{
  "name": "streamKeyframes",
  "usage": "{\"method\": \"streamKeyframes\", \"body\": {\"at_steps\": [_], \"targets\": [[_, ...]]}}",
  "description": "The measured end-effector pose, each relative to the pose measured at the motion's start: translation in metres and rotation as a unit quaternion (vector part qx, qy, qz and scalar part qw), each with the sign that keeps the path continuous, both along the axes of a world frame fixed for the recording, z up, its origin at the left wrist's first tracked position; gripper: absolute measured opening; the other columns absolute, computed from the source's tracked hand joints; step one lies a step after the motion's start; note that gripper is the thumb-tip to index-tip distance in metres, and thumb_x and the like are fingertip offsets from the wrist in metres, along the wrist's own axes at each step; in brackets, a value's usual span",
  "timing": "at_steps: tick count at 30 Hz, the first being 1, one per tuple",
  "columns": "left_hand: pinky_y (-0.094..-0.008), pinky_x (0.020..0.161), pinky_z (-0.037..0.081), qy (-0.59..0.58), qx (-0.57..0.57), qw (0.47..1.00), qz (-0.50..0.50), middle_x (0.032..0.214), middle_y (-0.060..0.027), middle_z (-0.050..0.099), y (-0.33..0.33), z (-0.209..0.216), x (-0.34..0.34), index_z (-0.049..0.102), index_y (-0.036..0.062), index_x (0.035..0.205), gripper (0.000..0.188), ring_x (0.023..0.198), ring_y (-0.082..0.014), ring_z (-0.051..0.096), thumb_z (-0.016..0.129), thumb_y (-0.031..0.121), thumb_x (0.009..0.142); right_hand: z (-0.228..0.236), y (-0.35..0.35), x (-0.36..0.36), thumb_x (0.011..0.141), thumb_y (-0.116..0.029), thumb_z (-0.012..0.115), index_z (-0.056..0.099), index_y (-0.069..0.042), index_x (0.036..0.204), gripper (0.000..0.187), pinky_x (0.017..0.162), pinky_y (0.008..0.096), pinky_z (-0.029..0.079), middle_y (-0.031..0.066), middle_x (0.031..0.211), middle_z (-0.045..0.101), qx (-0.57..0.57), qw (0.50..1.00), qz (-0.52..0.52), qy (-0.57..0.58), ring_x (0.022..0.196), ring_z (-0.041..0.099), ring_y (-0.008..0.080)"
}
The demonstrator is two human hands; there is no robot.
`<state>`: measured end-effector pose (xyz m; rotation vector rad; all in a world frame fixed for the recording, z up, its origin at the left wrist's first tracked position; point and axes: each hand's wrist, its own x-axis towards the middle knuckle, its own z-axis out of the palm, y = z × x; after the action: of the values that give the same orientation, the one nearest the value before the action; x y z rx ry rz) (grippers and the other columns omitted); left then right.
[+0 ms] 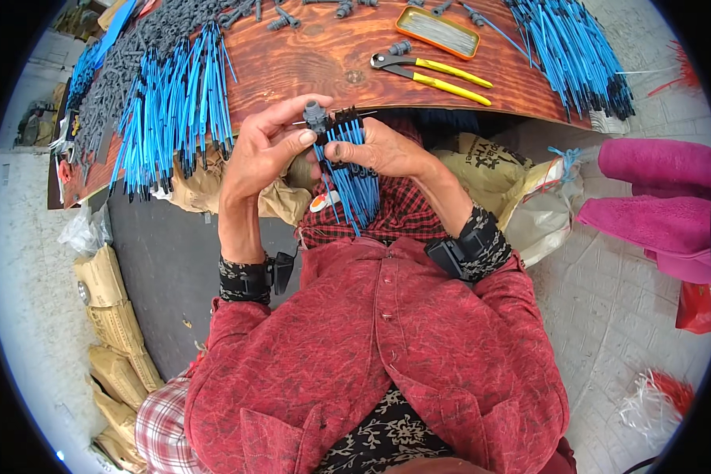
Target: Bundling blue plastic tubes using a connector and pliers at a workbench.
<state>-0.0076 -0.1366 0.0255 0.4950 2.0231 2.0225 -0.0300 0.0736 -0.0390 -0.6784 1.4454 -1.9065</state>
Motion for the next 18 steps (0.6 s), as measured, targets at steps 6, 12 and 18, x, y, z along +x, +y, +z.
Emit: {"method": "streamKeyframes", "body": {"at_steps": [6,12,18], "targets": [[-0.0254,0.066,0.057,-0.001,-0.005,1.0,-0.014,0.105,-0.0049,0.068,0.005,0.016,-0.006,0.062,-0.0001,0.131,0.039,0.073,-0.0108,0.064,0.065,0.001,0.093,0.018,0.007,0.0,0.096,-0.037,0.069,0.067,-0.001,0.114,0.04,0.086,0.0321,0.055,0.0079,0.1,0.073,0.016,1.0,-0.011,-0.003,0.093,0.07,0.0162],[-0.0264,0.082,0.055,-0.027,-0.009,1.0,-0.001,0.107,-0.0038,0.068,0.006,-0.012,-0.015,0.063,-0.0009,0.13,0.038,0.092,-0.0102,0.064,0.062,-0.004,0.092,-0.009,0.003,0.006,0.092,-0.037,0.075,0.075,-0.006,0.103,0.033,0.075,0.0264,0.053,0.0022,0.088,0.075,0.03,0.996,-0.084,0.012,0.08,0.066,0.009],[-0.0284,0.093,0.051,-0.019,-0.021,0.999,-0.03,0.109,-0.0043,0.068,0.003,-0.012,-0.021,0.064,-0.0006,0.129,0.038,0.1,-0.012,0.063,0.063,-0.003,0.091,-0.009,0.005,0.004,0.084,-0.034,0.081,0.073,-0.004,0.093,0.032,0.067,0.0283,0.048,-0.0017,0.078,0.069,0.139,0.98,-0.128,0.065,0.071,0.059,0.0057]]}}
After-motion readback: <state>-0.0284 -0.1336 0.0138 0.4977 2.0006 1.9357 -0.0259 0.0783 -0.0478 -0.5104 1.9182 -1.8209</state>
